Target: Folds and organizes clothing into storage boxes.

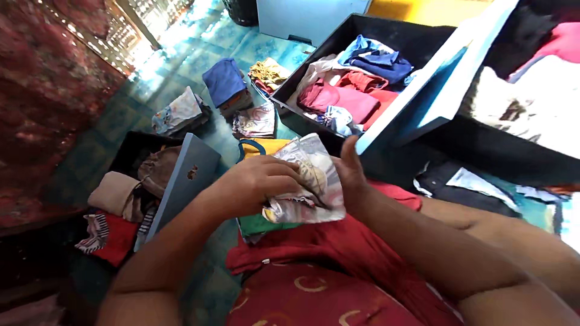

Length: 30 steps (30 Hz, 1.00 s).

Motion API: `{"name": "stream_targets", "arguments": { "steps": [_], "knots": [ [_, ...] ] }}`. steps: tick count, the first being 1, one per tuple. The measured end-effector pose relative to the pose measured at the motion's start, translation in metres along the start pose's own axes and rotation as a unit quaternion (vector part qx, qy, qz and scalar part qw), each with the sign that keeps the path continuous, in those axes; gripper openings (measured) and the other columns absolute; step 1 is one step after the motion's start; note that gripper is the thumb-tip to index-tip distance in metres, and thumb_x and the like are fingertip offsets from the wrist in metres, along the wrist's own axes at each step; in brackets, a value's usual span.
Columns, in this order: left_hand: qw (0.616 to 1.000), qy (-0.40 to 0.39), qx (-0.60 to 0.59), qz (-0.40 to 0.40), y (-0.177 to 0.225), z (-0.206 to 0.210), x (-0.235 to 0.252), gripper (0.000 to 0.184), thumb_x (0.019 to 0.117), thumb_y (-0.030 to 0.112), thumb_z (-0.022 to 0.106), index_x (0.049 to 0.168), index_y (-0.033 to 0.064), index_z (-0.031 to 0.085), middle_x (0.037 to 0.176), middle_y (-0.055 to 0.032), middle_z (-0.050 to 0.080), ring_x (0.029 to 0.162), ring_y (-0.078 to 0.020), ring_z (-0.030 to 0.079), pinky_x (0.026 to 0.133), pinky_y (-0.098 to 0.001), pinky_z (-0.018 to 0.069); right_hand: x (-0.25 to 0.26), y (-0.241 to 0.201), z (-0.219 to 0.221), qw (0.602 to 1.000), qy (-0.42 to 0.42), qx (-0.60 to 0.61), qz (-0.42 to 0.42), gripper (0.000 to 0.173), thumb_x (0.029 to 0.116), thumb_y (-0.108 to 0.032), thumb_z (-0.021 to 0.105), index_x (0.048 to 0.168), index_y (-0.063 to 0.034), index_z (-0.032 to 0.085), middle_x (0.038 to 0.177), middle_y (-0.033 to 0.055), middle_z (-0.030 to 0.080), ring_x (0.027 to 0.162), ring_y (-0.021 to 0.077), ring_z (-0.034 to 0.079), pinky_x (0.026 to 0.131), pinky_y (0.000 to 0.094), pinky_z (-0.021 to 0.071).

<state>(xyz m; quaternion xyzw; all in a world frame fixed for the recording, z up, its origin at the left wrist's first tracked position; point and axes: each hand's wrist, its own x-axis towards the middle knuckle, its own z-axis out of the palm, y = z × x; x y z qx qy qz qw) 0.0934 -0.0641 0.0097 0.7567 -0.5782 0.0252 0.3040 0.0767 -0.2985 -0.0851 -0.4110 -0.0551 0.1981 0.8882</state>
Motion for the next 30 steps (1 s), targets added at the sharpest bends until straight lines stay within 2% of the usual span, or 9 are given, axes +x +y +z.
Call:
{"name": "stream_targets", "arguments": {
  "steps": [3, 6, 10, 13, 17, 20, 22, 25, 30],
  "knots": [
    [0.989, -0.135, 0.055, 0.009, 0.010, -0.002, 0.017, 0.018, 0.0902, 0.001, 0.063, 0.100, 0.0090, 0.075, 0.108, -0.0065, 0.076, 0.110, -0.0241, 0.071, 0.097, -0.0428, 0.0568, 0.007, 0.001, 0.004, 0.996, 0.014, 0.046, 0.078, 0.072, 0.0874, -0.045, 0.071, 0.147, -0.0209, 0.040, 0.109, 0.0023, 0.071, 0.093, 0.0139, 0.072, 0.079, 0.0361, 0.0623],
    [0.980, -0.188, 0.067, -0.018, 0.022, 0.001, 0.025, 0.015, 0.0894, 0.001, 0.066, 0.100, 0.0079, 0.073, 0.100, -0.0078, 0.075, 0.091, -0.0231, 0.073, 0.078, -0.0404, 0.0601, 0.007, -0.008, 0.014, 0.988, 0.112, -0.027, 0.106, 0.041, 0.0936, -0.002, 0.062, 0.133, -0.0080, 0.053, 0.098, 0.0087, 0.072, 0.081, 0.0168, 0.073, 0.073, 0.0357, 0.0628],
    [0.977, -0.172, 0.073, -0.105, 0.032, -0.011, 0.031, 0.019, 0.0865, 0.000, 0.068, 0.102, 0.0073, 0.076, 0.095, -0.0071, 0.073, 0.087, -0.0208, 0.072, 0.075, -0.0389, 0.0608, 0.002, -0.029, 0.011, 0.978, 0.136, -0.155, 0.012, 0.022, 0.0959, 0.007, 0.056, 0.115, -0.0020, 0.063, 0.093, 0.0023, 0.072, 0.082, 0.0079, 0.070, 0.077, 0.0279, 0.0615],
    [0.976, -0.125, 0.093, -0.150, 0.024, -0.015, 0.043, 0.023, 0.0823, 0.002, 0.072, 0.100, 0.0141, 0.079, 0.118, -0.0132, 0.067, 0.116, -0.0314, 0.062, 0.097, -0.0481, 0.0529, -0.006, -0.045, 0.002, 0.947, 0.000, -0.312, -0.072, 0.016, 0.0937, 0.002, 0.060, 0.105, -0.0035, 0.070, 0.091, -0.0028, 0.074, 0.084, 0.0003, 0.069, 0.082, 0.0234, 0.0598],
    [0.981, -0.115, 0.058, -0.142, 0.003, -0.012, 0.054, 0.012, 0.0835, 0.016, 0.074, 0.093, 0.0180, 0.080, 0.150, -0.0238, 0.051, 0.148, -0.0464, 0.033, 0.119, -0.0621, 0.0289, -0.015, -0.058, 0.005, 0.853, -0.094, -0.495, -0.135, 0.018, 0.0992, -0.012, 0.058, 0.104, -0.0093, 0.075, 0.091, -0.0039, 0.073, 0.091, 0.0018, 0.067, 0.105, 0.0457, 0.0484],
    [0.984, -0.138, 0.017, -0.115, -0.002, -0.008, 0.058, 0.011, 0.0838, 0.012, 0.070, 0.089, 0.0158, 0.079, 0.118, -0.0128, 0.066, 0.119, -0.0257, 0.060, 0.105, -0.0483, 0.0465, -0.017, -0.059, 0.005, 0.845, -0.076, -0.508, -0.148, 0.019, 0.0992, -0.012, 0.057, 0.108, -0.0099, 0.074, 0.095, -0.0043, 0.073, 0.095, 0.0003, 0.066, 0.105, 0.0419, 0.0476],
    [0.981, -0.151, 0.005, -0.119, -0.002, -0.004, 0.062, 0.010, 0.0847, 0.008, 0.071, 0.090, 0.0115, 0.079, 0.111, -0.0108, 0.067, 0.104, -0.0165, 0.065, 0.091, -0.0315, 0.0557, -0.017, -0.060, 0.007, 0.851, -0.062, -0.501, -0.145, 0.019, 0.0984, -0.012, 0.059, 0.113, -0.0084, 0.071, 0.099, -0.0024, 0.072, 0.097, 0.0011, 0.065, 0.102, 0.0373, 0.0498],
    [0.982, -0.133, 0.043, -0.124, 0.000, 0.002, 0.063, 0.011, 0.0831, 0.001, 0.070, 0.091, 0.0068, 0.077, 0.104, -0.0101, 0.067, 0.096, -0.0173, 0.066, 0.083, -0.0307, 0.0568, -0.012, -0.060, 0.008, 0.837, -0.026, -0.530, -0.135, 0.022, 0.0958, -0.012, 0.064, 0.116, -0.0080, 0.059, 0.094, 0.0014, 0.069, 0.086, 0.0070, 0.067, 0.087, 0.0368, 0.0569],
    [0.984, -0.075, 0.106, -0.122, 0.007, -0.006, 0.052, 0.014, 0.0818, 0.000, 0.068, 0.091, 0.0054, 0.077, 0.097, -0.0093, 0.068, 0.090, -0.0173, 0.066, 0.081, -0.0300, 0.0567, 0.001, -0.052, -0.012, 0.734, 0.037, -0.676, -0.050, 0.046, 0.0877, -0.006, 0.075, 0.130, -0.0011, 0.059, 0.109, 0.0232, 0.068, 0.099, 0.0425, 0.068, 0.084, 0.0638, 0.0548]
  ]
}}
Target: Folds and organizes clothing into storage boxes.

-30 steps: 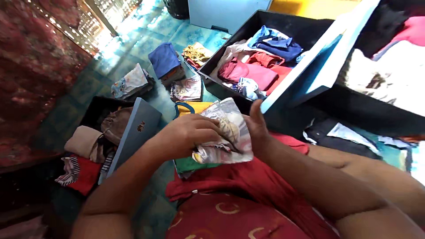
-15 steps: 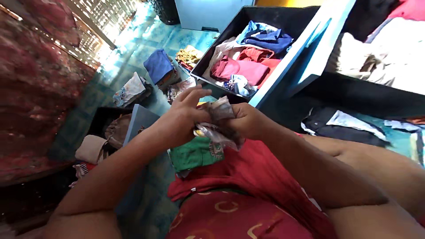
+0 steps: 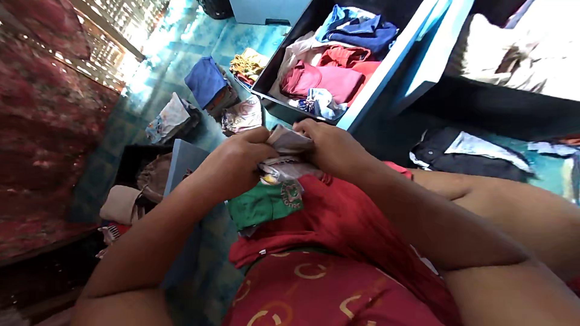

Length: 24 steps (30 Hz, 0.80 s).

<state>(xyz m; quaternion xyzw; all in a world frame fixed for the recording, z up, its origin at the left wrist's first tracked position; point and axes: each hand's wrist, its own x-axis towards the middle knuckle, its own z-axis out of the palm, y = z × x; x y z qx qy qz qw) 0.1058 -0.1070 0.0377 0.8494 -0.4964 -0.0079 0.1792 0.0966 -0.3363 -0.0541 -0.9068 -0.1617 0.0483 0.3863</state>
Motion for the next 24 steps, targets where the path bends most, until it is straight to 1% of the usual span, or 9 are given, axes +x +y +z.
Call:
{"name": "stream_targets", "arguments": {
  "steps": [4, 6, 8, 10, 12, 13, 15, 18, 24],
  "knots": [
    [0.968, 0.049, -0.162, -0.186, -0.021, 0.004, -0.027, 0.005, 0.0829, 0.003, 0.074, 0.088, 0.0028, 0.072, 0.094, -0.0045, 0.070, 0.088, -0.0099, 0.066, 0.080, -0.0289, 0.0560, 0.013, 0.016, -0.006, 0.963, -0.124, 0.236, 0.046, 0.013, 0.0911, -0.004, 0.067, 0.103, -0.0057, 0.071, 0.092, 0.0071, 0.070, 0.085, 0.0177, 0.066, 0.079, 0.0438, 0.0551],
    [0.861, 0.091, -0.362, -0.345, -0.029, 0.009, -0.037, 0.014, 0.0858, -0.004, 0.070, 0.096, 0.0056, 0.069, 0.087, 0.0029, 0.073, 0.078, -0.0029, 0.069, 0.074, -0.0228, 0.0598, 0.016, 0.024, 0.006, 0.860, -0.181, 0.476, 0.044, 0.025, 0.0969, -0.006, 0.042, 0.094, -0.0097, 0.067, 0.082, -0.0041, 0.070, 0.075, 0.0038, 0.067, 0.071, 0.0262, 0.0586],
    [0.740, 0.127, -0.494, -0.438, -0.035, 0.018, -0.046, 0.020, 0.0899, -0.006, 0.061, 0.106, 0.0053, 0.062, 0.083, -0.0011, 0.073, 0.072, -0.0075, 0.070, 0.067, -0.0259, 0.0616, 0.016, 0.026, 0.029, 0.720, -0.224, 0.656, 0.039, 0.048, 0.1050, -0.048, 0.029, 0.115, -0.0156, 0.063, 0.101, -0.0001, 0.074, 0.092, 0.0133, 0.071, 0.078, 0.0356, 0.0615],
    [0.669, 0.145, -0.550, -0.479, -0.043, 0.036, -0.062, 0.030, 0.0937, -0.003, 0.058, 0.122, 0.0066, 0.054, 0.090, -0.0048, 0.072, 0.075, -0.0119, 0.071, 0.068, -0.0300, 0.0623, 0.015, 0.024, 0.055, 0.653, -0.248, 0.715, 0.025, 0.090, 0.0842, -0.090, 0.038, 0.142, -0.0220, 0.049, 0.124, 0.0049, 0.070, 0.110, 0.0239, 0.070, 0.085, 0.0466, 0.0614],
    [0.632, 0.174, -0.564, -0.503, -0.048, 0.057, -0.079, 0.038, 0.0938, -0.002, 0.060, 0.130, 0.0053, 0.050, 0.096, -0.0089, 0.071, 0.079, -0.0164, 0.072, 0.071, -0.0345, 0.0627, 0.010, 0.013, 0.077, 0.686, -0.181, 0.700, 0.087, 0.083, 0.0917, -0.079, 0.046, 0.146, -0.0161, 0.046, 0.124, 0.0088, 0.068, 0.104, 0.0245, 0.071, 0.084, 0.0459, 0.0623],
    [0.629, 0.187, -0.562, -0.504, -0.049, 0.066, -0.087, 0.040, 0.0931, -0.004, 0.062, 0.130, 0.0048, 0.050, 0.098, -0.0090, 0.072, 0.081, -0.0168, 0.072, 0.072, -0.0354, 0.0630, 0.011, 0.006, 0.084, 0.715, -0.137, 0.671, 0.140, 0.058, 0.1030, -0.055, 0.048, 0.142, -0.0122, 0.049, 0.117, 0.0087, 0.070, 0.098, 0.0211, 0.071, 0.081, 0.0419, 0.0626],
    [0.646, 0.191, -0.554, -0.489, -0.048, 0.076, -0.100, 0.039, 0.0916, -0.004, 0.064, 0.128, 0.0053, 0.053, 0.099, -0.0064, 0.073, 0.082, -0.0145, 0.072, 0.073, -0.0336, 0.0630, 0.022, -0.006, 0.092, 0.746, -0.094, 0.615, 0.238, 0.034, 0.1061, -0.029, 0.053, 0.132, -0.0078, 0.058, 0.106, 0.0073, 0.072, 0.090, 0.0166, 0.072, 0.081, 0.0382, 0.0623],
    [0.654, 0.213, -0.542, -0.482, -0.043, 0.079, -0.107, 0.028, 0.0947, 0.001, 0.062, 0.121, 0.0053, 0.056, 0.093, -0.0036, 0.073, 0.078, -0.0121, 0.072, 0.072, -0.0318, 0.0631, 0.041, -0.010, 0.090, 0.772, -0.072, 0.554, 0.303, 0.027, 0.1022, -0.021, 0.062, 0.120, -0.0013, 0.064, 0.098, 0.0104, 0.073, 0.085, 0.0181, 0.072, 0.078, 0.0382, 0.0614],
    [0.629, 0.359, -0.457, -0.517, -0.035, 0.082, -0.109, 0.015, 0.1053, 0.022, 0.056, 0.105, 0.0117, 0.067, 0.078, 0.0045, 0.073, 0.068, -0.0056, 0.070, 0.065, -0.0259, 0.0618, 0.059, -0.039, 0.091, 0.886, -0.034, 0.416, 0.199, 0.023, 0.1083, -0.025, 0.052, 0.118, -0.0051, 0.060, 0.090, 0.0053, 0.069, 0.076, 0.0095, 0.067, 0.071, 0.0299, 0.0586]
  ]
}}
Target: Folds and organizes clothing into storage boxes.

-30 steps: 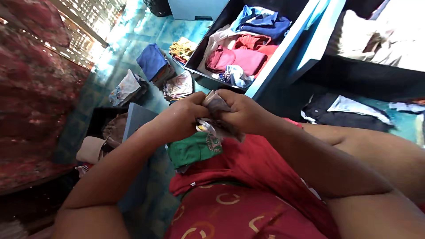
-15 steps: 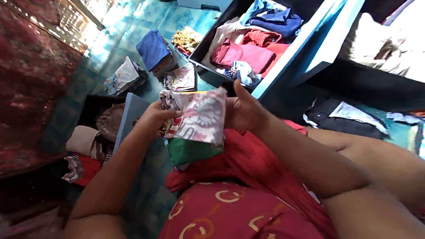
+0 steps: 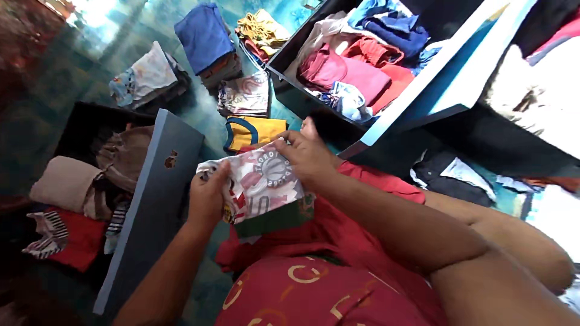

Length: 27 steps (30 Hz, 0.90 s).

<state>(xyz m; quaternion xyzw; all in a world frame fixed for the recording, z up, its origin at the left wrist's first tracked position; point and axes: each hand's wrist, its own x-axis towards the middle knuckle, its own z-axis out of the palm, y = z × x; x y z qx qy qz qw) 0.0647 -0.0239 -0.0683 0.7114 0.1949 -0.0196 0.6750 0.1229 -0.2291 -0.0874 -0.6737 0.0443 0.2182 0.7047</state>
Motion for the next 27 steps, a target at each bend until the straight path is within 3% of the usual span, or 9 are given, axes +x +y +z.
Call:
{"name": "stream_targets", "arguments": {
  "steps": [4, 6, 7, 8, 10, 14, 21, 24, 27],
  "knots": [
    [0.993, 0.105, -0.002, -0.050, 0.003, -0.009, 0.012, 0.038, 0.1098, 0.042, 0.041, 0.100, 0.0134, 0.065, 0.072, 0.0065, 0.068, 0.064, -0.0033, 0.068, 0.061, -0.0241, 0.0600, 0.018, -0.008, 0.019, 0.993, -0.016, -0.093, -0.064, 0.026, 0.1112, -0.024, 0.043, 0.105, -0.0056, 0.060, 0.084, 0.0023, 0.062, 0.074, 0.0057, 0.061, 0.070, 0.0259, 0.0537],
    [0.995, 0.053, -0.071, -0.044, -0.002, -0.025, 0.016, 0.027, 0.1092, 0.034, 0.045, 0.104, 0.0139, 0.063, 0.078, 0.0062, 0.071, 0.071, -0.0034, 0.070, 0.066, -0.0238, 0.0616, 0.036, -0.023, 0.023, 0.984, -0.078, -0.159, -0.026, 0.030, 0.1118, -0.027, 0.042, 0.107, -0.0046, 0.060, 0.087, 0.0054, 0.063, 0.077, 0.0092, 0.063, 0.073, 0.0297, 0.0543],
    [0.993, 0.021, -0.114, -0.029, -0.005, -0.035, 0.017, 0.010, 0.1008, 0.016, 0.055, 0.107, 0.0119, 0.062, 0.081, 0.0045, 0.073, 0.073, -0.0048, 0.071, 0.068, -0.0247, 0.0622, 0.050, -0.029, 0.024, 0.975, -0.114, -0.190, -0.001, 0.034, 0.1117, -0.030, 0.042, 0.110, -0.0035, 0.062, 0.088, 0.0068, 0.064, 0.077, 0.0114, 0.062, 0.073, 0.0325, 0.0536],
    [0.990, 0.008, -0.142, -0.014, -0.005, -0.044, 0.018, 0.024, 0.0865, 0.002, 0.065, 0.109, 0.0085, 0.062, 0.084, 0.0016, 0.074, 0.075, -0.0074, 0.072, 0.069, -0.0267, 0.0630, 0.070, -0.032, 0.026, 0.965, -0.141, -0.219, 0.018, 0.040, 0.1113, -0.035, 0.042, 0.113, -0.0017, 0.063, 0.087, 0.0084, 0.064, 0.073, 0.0136, 0.061, 0.071, 0.0351, 0.0538],
    [0.993, 0.026, -0.114, 0.028, -0.002, -0.063, 0.020, 0.049, 0.0732, -0.003, 0.074, 0.118, 0.0084, 0.058, 0.090, 0.0048, 0.074, 0.081, -0.0055, 0.073, 0.072, -0.0245, 0.0631, 0.122, -0.028, 0.029, 0.949, -0.147, -0.273, 0.048, 0.052, 0.1099, -0.045, 0.041, 0.122, 0.0011, 0.062, 0.087, 0.0141, 0.066, 0.067, 0.0205, 0.063, 0.064, 0.0409, 0.0556],
    [0.993, 0.094, 0.025, 0.064, 0.007, -0.097, 0.023, 0.093, 0.0697, 0.015, 0.082, 0.151, 0.0077, 0.038, 0.122, 0.0060, 0.066, 0.102, 0.0005, 0.067, 0.084, -0.0183, 0.0596, 0.247, -0.004, 0.050, 0.944, -0.067, -0.312, 0.080, 0.043, 0.1027, -0.030, 0.062, 0.127, 0.0049, 0.061, 0.117, 0.0250, 0.066, 0.097, 0.0347, 0.069, 0.087, 0.0533, 0.0573],
    [0.995, 0.040, 0.025, 0.086, -0.017, -0.117, 0.032, 0.100, 0.0729, 0.009, 0.083, 0.156, -0.0001, 0.027, 0.142, 0.0009, 0.056, 0.118, -0.0005, 0.062, 0.095, -0.0185, 0.0560, 0.328, 0.009, 0.120, 0.900, 0.076, -0.414, 0.113, 0.093, 0.0887, -0.035, 0.080, 0.152, 0.0052, 0.026, 0.130, 0.0287, 0.061, 0.120, 0.0416, 0.063, 0.099, 0.0588, 0.0511],
    [0.996, 0.038, -0.003, 0.079, -0.021, -0.119, 0.040, 0.100, 0.0719, 0.009, 0.084, 0.155, 0.0015, 0.030, 0.142, 0.0021, 0.057, 0.118, -0.0027, 0.062, 0.097, -0.0198, 0.0560, 0.342, 0.019, 0.116, 0.895, 0.086, -0.408, 0.156, 0.084, 0.0891, -0.022, 0.075, 0.151, 0.0084, 0.028, 0.133, 0.0304, 0.058, 0.122, 0.0423, 0.061, 0.100, 0.0588, 0.0507],
    [0.995, 0.037, -0.023, 0.094, -0.024, -0.113, 0.055, 0.100, 0.0702, 0.010, 0.084, 0.154, 0.0010, 0.031, 0.137, 0.0041, 0.060, 0.117, -0.0022, 0.063, 0.096, -0.0202, 0.0565, 0.352, 0.023, 0.093, 0.907, 0.050, -0.380, 0.172, 0.055, 0.0926, -0.021, 0.071, 0.133, 0.0125, 0.054, 0.132, 0.0303, 0.059, 0.123, 0.0422, 0.059, 0.101, 0.0613, 0.0472]
  ]
}}
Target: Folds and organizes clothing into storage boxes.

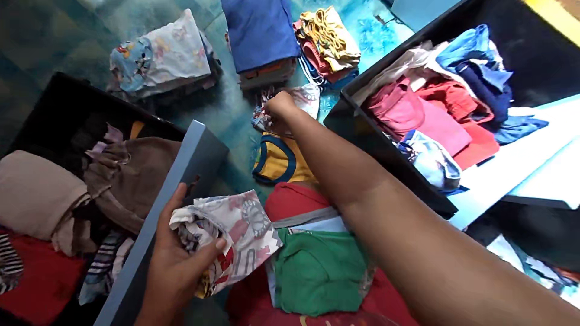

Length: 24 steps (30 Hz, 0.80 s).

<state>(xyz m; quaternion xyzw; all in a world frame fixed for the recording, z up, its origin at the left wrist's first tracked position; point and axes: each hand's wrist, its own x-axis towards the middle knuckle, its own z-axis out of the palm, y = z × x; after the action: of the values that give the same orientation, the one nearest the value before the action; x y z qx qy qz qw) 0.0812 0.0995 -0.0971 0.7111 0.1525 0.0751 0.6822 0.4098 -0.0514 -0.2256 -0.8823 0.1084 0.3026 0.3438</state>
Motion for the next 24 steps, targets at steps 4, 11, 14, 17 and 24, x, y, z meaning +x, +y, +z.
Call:
{"name": "stream_targets", "arguments": {
  "steps": [4, 11, 14, 17, 24],
  "knots": [
    [1.000, -0.001, 0.002, 0.030, 0.003, 0.018, 0.023, 0.096, 0.0746, 0.008, 0.080, 0.156, 0.0062, 0.030, 0.135, 0.0049, 0.061, 0.114, -0.0016, 0.064, 0.095, -0.0204, 0.0569, 0.008, 0.019, -0.014, 0.996, -0.054, 0.058, -0.030, 0.041, 0.0959, -0.023, 0.068, 0.125, 0.0053, 0.061, 0.119, 0.0236, 0.065, 0.104, 0.0348, 0.066, 0.089, 0.0568, 0.0557],
    [0.993, -0.010, -0.096, 0.066, 0.007, 0.046, 0.045, 0.091, 0.0768, -0.005, 0.074, 0.155, 0.0110, 0.031, 0.126, 0.0062, 0.064, 0.106, -0.0043, 0.067, 0.088, -0.0233, 0.0602, 0.005, 0.029, -0.017, 0.992, -0.103, 0.073, -0.016, 0.044, 0.0999, -0.019, 0.064, 0.137, 0.0031, 0.052, 0.126, 0.0226, 0.062, 0.106, 0.0312, 0.066, 0.089, 0.0499, 0.0562],
    [0.992, -0.018, -0.105, 0.068, 0.003, 0.047, 0.042, 0.091, 0.0775, -0.005, 0.074, 0.156, 0.0125, 0.031, 0.126, 0.0050, 0.064, 0.106, -0.0056, 0.068, 0.088, -0.0244, 0.0606, 0.006, 0.034, -0.008, 0.990, -0.100, 0.103, 0.008, 0.040, 0.0970, -0.016, 0.065, 0.131, 0.0036, 0.056, 0.120, 0.0207, 0.065, 0.100, 0.0282, 0.069, 0.087, 0.0465, 0.0590],
    [0.994, -0.008, -0.089, 0.058, 0.001, 0.046, 0.038, 0.091, 0.0770, -0.005, 0.074, 0.156, 0.0121, 0.032, 0.128, 0.0053, 0.063, 0.107, -0.0051, 0.067, 0.089, -0.0240, 0.0601, 0.005, 0.040, -0.009, 0.988, -0.122, 0.086, -0.026, 0.049, 0.1052, -0.035, 0.058, 0.134, 0.0048, 0.057, 0.127, 0.0237, 0.063, 0.111, 0.0325, 0.065, 0.097, 0.0514, 0.0523],
    [0.997, 0.012, -0.072, 0.032, -0.001, 0.042, 0.031, 0.089, 0.0765, -0.002, 0.075, 0.154, 0.0112, 0.034, 0.125, 0.0056, 0.065, 0.104, -0.0041, 0.068, 0.087, -0.0225, 0.0605, -0.020, 0.050, 0.010, 0.982, -0.169, -0.063, -0.051, 0.050, 0.0960, -0.041, 0.069, 0.112, 0.0066, 0.068, 0.109, 0.0238, 0.068, 0.101, 0.0362, 0.067, 0.090, 0.0606, 0.0527]
  ]
}}
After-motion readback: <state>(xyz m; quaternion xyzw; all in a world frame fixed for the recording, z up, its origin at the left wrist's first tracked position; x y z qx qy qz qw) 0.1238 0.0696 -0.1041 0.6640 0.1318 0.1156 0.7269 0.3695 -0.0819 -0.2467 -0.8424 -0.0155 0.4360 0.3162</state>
